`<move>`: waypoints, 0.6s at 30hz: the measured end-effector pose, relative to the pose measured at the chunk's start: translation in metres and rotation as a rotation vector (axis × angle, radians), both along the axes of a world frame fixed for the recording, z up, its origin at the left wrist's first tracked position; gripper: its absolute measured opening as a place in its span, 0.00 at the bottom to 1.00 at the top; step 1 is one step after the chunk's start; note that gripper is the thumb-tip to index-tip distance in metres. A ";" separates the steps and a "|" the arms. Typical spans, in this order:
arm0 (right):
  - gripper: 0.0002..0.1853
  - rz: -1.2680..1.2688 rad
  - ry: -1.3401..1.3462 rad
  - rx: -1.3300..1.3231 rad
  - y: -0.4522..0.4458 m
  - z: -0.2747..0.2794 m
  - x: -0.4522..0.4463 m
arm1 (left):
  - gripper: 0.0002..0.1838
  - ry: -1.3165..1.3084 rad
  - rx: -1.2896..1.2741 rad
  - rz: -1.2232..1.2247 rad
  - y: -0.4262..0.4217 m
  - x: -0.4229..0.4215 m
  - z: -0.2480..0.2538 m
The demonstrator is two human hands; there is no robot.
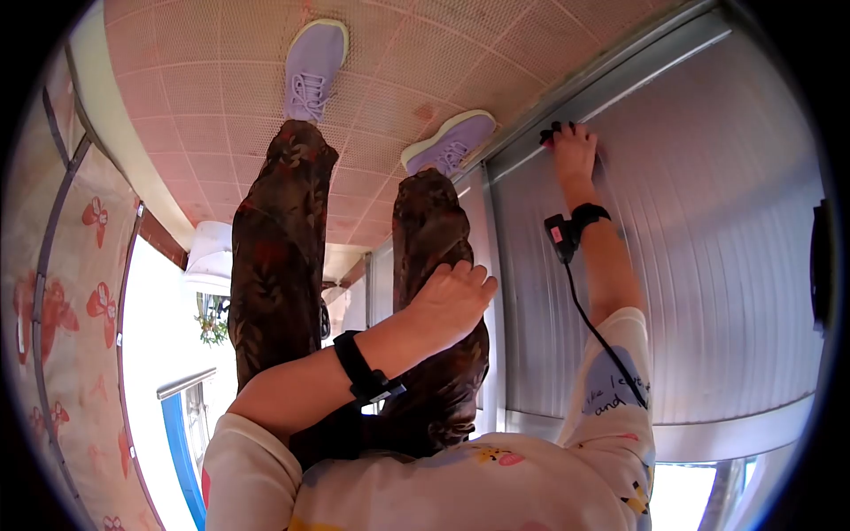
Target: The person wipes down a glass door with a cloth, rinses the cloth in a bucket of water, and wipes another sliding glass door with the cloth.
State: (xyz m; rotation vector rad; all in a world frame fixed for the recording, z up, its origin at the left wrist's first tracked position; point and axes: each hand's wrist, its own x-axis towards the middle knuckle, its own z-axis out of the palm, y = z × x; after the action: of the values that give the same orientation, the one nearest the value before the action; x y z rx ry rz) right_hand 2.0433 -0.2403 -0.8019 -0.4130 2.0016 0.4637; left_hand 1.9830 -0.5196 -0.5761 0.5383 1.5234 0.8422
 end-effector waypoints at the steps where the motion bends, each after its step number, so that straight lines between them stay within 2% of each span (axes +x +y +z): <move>1: 0.11 -0.014 -0.034 -0.053 -0.010 -0.003 0.022 | 0.14 -0.004 -0.009 0.015 -0.001 -0.001 -0.003; 2: 0.10 -0.028 -0.066 -0.107 -0.022 -0.003 0.039 | 0.14 0.000 -0.017 0.015 -0.002 -0.001 -0.004; 5: 0.10 0.004 -0.128 -0.048 -0.065 0.015 0.074 | 0.13 0.075 -0.051 -0.031 -0.001 0.003 -0.002; 8: 0.10 -0.113 -0.282 -0.028 -0.080 0.017 0.095 | 0.12 0.089 -0.036 -0.062 -0.006 0.009 0.004; 10: 0.11 -0.043 -0.242 -0.121 -0.058 0.005 0.087 | 0.11 0.090 -0.043 -0.071 -0.003 0.014 0.005; 12: 0.11 -0.072 -0.033 -0.126 -0.041 -0.002 0.062 | 0.10 0.106 -0.031 -0.082 -0.003 0.011 0.004; 16: 0.11 -0.122 -0.022 -0.159 -0.042 0.005 0.075 | 0.10 0.042 -0.003 -0.144 -0.005 0.019 0.008; 18: 0.12 -0.130 -0.233 -0.163 -0.064 0.026 0.099 | 0.10 0.071 -0.019 -0.223 -0.010 0.024 0.008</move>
State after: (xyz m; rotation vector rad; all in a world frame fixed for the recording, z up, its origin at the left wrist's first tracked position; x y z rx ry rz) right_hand 2.1427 -0.3044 -0.7757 -0.4144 1.8318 0.1627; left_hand 2.0070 -0.5291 -0.5677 0.7160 1.5014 0.6423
